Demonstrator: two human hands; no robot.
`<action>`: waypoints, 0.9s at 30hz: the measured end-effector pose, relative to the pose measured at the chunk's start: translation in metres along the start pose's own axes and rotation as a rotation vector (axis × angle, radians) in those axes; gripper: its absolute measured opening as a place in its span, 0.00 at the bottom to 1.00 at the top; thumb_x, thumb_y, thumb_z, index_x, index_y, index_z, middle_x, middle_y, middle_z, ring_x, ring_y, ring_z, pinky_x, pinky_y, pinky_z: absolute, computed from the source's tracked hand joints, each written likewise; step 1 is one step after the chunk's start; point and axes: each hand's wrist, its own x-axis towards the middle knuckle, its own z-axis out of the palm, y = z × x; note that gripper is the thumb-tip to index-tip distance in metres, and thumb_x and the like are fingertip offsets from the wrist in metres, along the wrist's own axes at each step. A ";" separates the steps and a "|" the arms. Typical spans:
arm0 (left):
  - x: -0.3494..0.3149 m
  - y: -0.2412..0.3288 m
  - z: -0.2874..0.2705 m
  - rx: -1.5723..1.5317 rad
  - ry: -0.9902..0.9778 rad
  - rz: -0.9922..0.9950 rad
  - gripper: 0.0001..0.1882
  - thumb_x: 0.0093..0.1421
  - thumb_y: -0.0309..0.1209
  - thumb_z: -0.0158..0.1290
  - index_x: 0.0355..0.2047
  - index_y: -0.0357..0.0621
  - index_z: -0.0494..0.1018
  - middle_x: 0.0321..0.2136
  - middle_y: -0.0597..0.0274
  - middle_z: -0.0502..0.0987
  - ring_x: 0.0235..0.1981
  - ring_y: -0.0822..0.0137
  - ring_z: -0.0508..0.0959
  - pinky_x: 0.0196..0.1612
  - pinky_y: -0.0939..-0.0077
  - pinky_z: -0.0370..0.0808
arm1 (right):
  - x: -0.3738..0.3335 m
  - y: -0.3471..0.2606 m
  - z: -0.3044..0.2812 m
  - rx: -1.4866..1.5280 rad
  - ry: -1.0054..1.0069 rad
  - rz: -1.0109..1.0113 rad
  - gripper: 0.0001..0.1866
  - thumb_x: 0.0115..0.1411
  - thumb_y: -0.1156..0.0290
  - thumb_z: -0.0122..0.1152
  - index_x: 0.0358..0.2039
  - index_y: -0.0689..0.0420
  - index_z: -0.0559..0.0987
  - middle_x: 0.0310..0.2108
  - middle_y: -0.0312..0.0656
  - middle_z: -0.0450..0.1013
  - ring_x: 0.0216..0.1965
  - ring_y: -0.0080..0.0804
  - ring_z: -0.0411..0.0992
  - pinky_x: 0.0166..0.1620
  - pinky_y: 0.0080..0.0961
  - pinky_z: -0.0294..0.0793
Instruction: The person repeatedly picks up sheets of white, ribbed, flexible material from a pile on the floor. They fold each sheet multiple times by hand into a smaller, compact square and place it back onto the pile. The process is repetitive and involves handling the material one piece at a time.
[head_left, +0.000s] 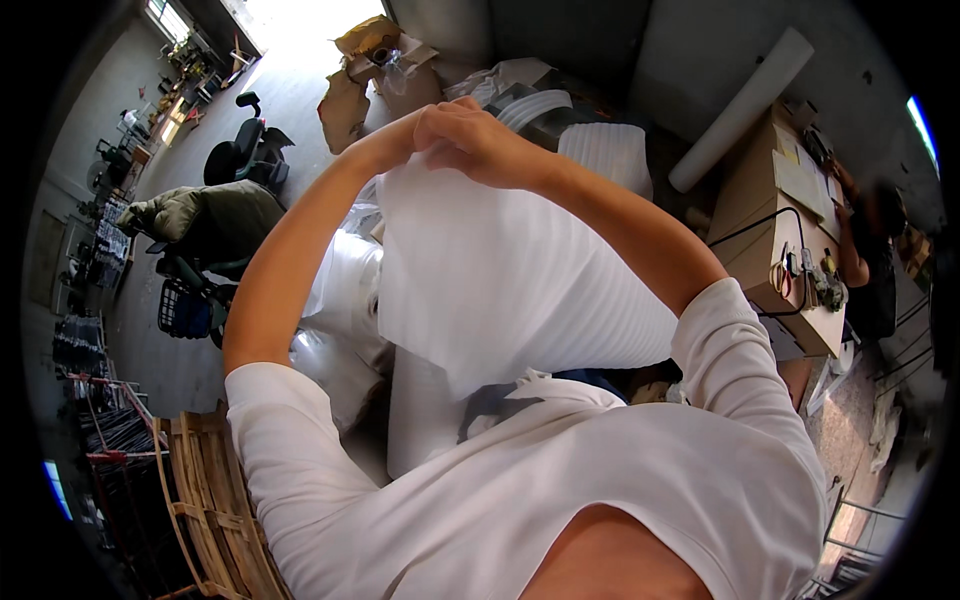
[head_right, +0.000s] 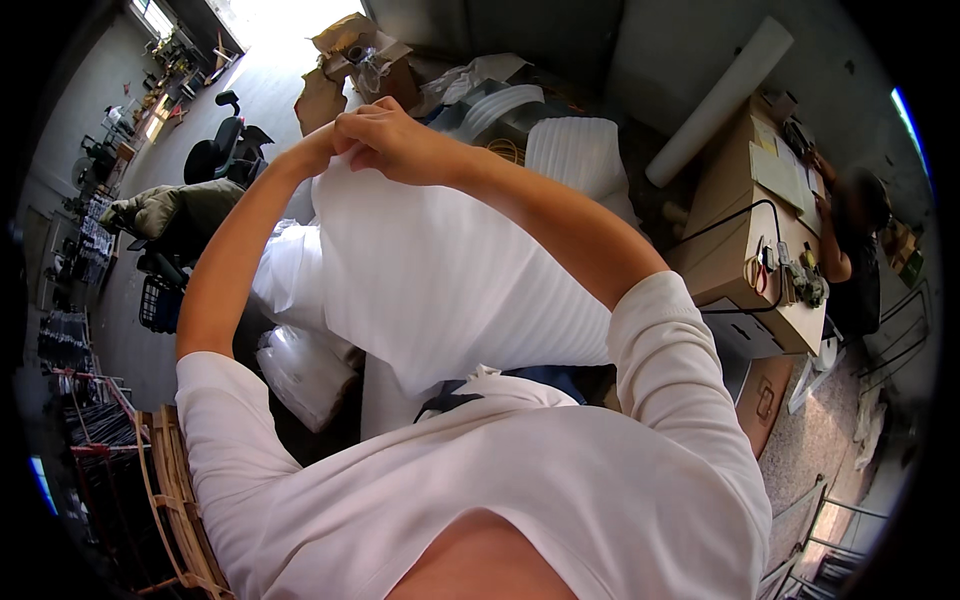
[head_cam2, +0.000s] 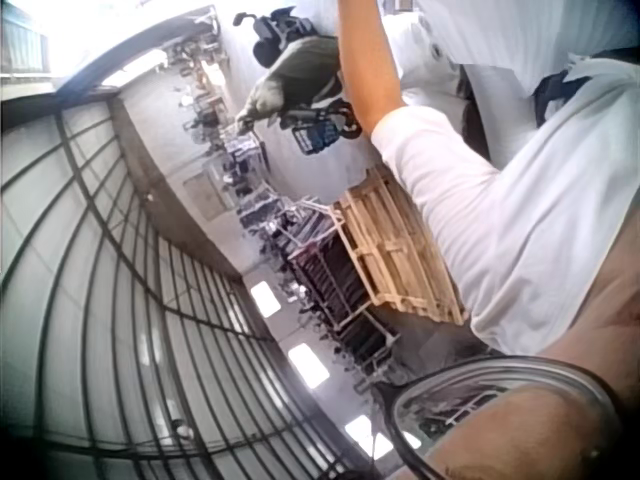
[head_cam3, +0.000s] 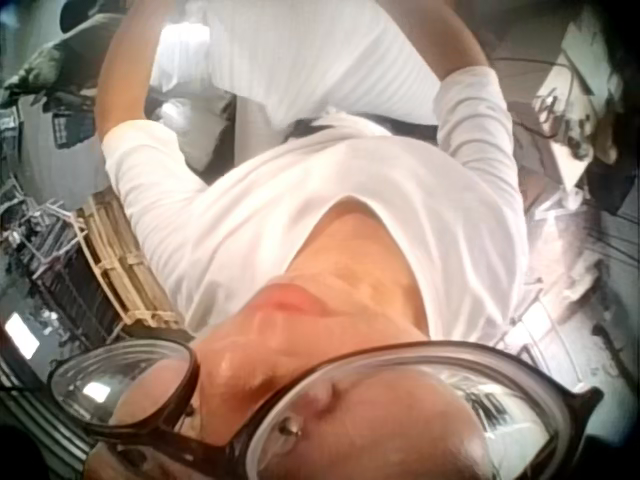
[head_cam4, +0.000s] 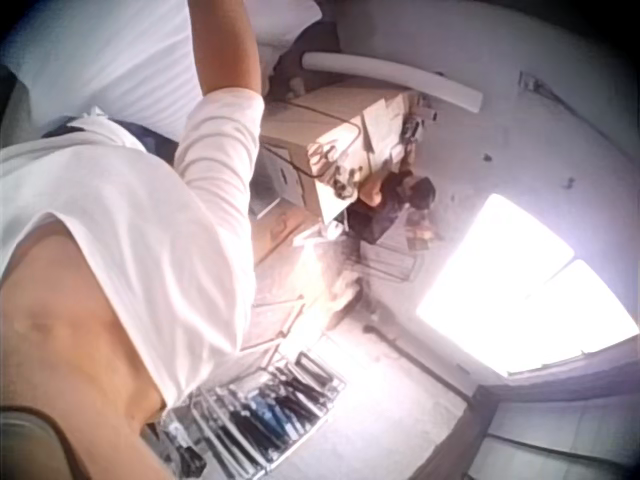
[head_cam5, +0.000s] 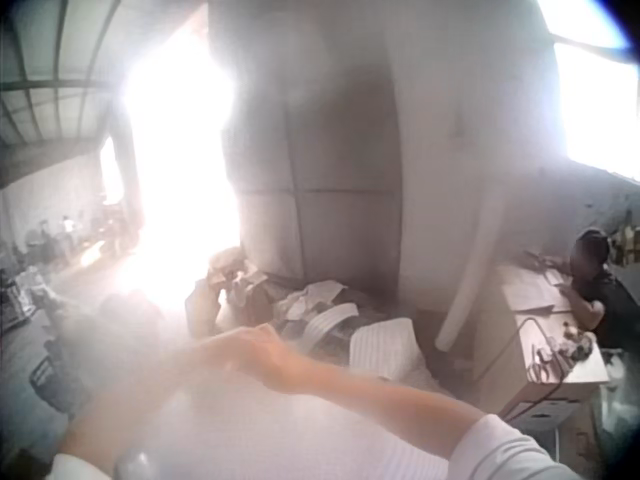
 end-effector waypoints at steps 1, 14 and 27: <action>-0.001 -0.004 0.001 0.097 -0.047 0.027 0.11 0.49 0.21 0.45 0.34 0.41 0.68 0.35 0.66 0.70 0.36 0.75 0.68 0.42 0.82 0.64 | 0.000 -0.003 0.002 -0.011 0.009 -0.027 0.11 0.45 0.80 0.58 0.29 0.54 0.69 0.29 0.36 0.68 0.35 0.31 0.66 0.46 0.28 0.54; -0.004 -0.013 0.012 -0.492 -0.092 -0.172 0.12 0.55 0.33 0.48 0.36 0.40 0.72 0.31 0.64 0.74 0.29 0.79 0.73 0.38 0.85 0.69 | -0.017 -0.002 0.001 -0.359 0.145 0.216 0.48 0.28 0.55 0.73 0.50 0.55 0.60 0.45 0.47 0.61 0.44 0.44 0.63 0.47 0.36 0.61; -0.007 -0.029 0.011 0.070 0.029 0.040 0.12 0.58 0.33 0.44 0.35 0.35 0.68 0.26 0.62 0.71 0.29 0.74 0.69 0.35 0.80 0.67 | -0.050 0.021 -0.042 0.164 -0.239 0.615 0.09 0.53 0.71 0.54 0.29 0.64 0.77 0.25 0.41 0.73 0.27 0.26 0.70 0.35 0.18 0.68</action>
